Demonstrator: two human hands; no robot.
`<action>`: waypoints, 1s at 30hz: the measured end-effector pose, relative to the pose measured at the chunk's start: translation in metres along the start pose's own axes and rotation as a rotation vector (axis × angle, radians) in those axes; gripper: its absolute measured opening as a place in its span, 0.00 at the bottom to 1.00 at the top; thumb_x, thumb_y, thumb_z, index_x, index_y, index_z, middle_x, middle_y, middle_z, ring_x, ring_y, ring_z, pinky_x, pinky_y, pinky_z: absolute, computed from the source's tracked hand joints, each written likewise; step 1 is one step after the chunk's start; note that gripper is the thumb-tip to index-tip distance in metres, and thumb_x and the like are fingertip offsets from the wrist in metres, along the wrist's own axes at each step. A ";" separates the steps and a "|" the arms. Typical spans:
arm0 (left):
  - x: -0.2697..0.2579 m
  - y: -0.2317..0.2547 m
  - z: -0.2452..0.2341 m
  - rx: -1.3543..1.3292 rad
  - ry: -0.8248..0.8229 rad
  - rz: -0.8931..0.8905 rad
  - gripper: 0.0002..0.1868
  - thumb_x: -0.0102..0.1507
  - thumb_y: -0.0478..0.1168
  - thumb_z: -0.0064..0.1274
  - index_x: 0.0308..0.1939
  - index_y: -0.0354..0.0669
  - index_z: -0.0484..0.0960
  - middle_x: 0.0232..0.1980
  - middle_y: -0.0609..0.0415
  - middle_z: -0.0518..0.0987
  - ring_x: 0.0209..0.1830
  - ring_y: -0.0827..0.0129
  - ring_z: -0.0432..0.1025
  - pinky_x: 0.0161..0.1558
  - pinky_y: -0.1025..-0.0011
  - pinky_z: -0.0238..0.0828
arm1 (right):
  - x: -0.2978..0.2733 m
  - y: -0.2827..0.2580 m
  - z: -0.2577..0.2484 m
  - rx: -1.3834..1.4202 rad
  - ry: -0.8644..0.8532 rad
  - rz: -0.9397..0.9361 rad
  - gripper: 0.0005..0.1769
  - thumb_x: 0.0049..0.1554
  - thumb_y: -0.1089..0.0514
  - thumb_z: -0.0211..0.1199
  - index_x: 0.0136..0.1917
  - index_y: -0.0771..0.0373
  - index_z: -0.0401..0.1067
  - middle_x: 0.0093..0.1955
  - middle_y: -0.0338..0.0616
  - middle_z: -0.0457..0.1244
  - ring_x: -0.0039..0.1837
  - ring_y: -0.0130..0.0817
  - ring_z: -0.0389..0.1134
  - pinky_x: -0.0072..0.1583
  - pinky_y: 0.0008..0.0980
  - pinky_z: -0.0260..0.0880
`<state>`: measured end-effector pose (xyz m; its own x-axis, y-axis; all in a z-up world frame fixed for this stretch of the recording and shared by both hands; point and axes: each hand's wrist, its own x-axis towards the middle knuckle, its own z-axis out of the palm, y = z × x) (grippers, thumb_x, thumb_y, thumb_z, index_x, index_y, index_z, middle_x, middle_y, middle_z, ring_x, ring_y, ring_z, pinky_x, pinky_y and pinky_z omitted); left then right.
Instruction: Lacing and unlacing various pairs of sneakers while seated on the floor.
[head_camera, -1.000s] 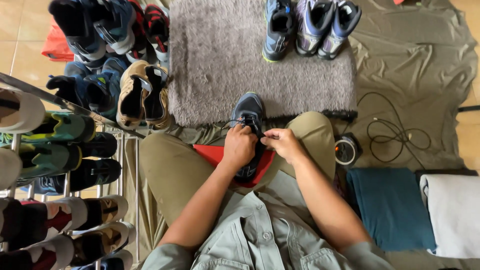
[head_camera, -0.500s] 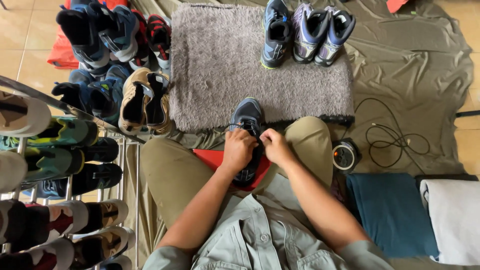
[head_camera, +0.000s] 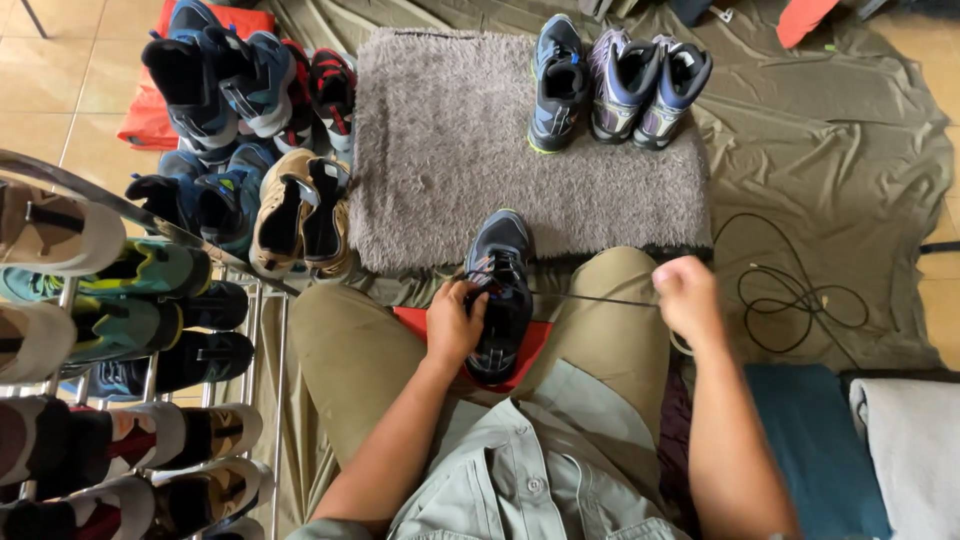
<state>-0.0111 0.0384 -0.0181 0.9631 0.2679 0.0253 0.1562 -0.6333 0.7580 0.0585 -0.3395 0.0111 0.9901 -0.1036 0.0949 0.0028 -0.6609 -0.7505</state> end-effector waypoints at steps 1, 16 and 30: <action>-0.002 0.000 -0.001 -0.002 0.002 -0.002 0.12 0.61 0.51 0.63 0.43 0.55 0.82 0.41 0.57 0.78 0.45 0.56 0.78 0.47 0.61 0.76 | 0.001 -0.008 0.014 -0.001 -0.002 -0.003 0.02 0.62 0.60 0.66 0.47 0.58 0.78 0.43 0.46 0.66 0.48 0.42 0.68 0.54 0.38 0.69; -0.007 -0.006 -0.011 -0.019 0.079 0.163 0.11 0.65 0.48 0.56 0.45 0.50 0.85 0.40 0.56 0.78 0.43 0.57 0.79 0.42 0.64 0.79 | -0.012 -0.126 0.170 0.026 -0.320 -0.231 0.07 0.57 0.49 0.67 0.46 0.51 0.78 0.41 0.40 0.70 0.49 0.41 0.73 0.51 0.37 0.73; 0.007 -0.033 0.003 -0.528 -0.116 -0.167 0.09 0.63 0.44 0.61 0.42 0.46 0.90 0.34 0.52 0.85 0.37 0.69 0.79 0.40 0.68 0.74 | 0.044 -0.111 -0.011 0.882 0.144 -0.025 0.08 0.69 0.66 0.55 0.58 0.59 0.73 0.44 0.50 0.67 0.33 0.29 0.63 0.40 0.31 0.76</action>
<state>-0.0087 0.0585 -0.0448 0.9573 0.2326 -0.1719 0.2063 -0.1324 0.9695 0.1006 -0.2790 0.1054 0.9611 -0.2286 0.1550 0.1904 0.1419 -0.9714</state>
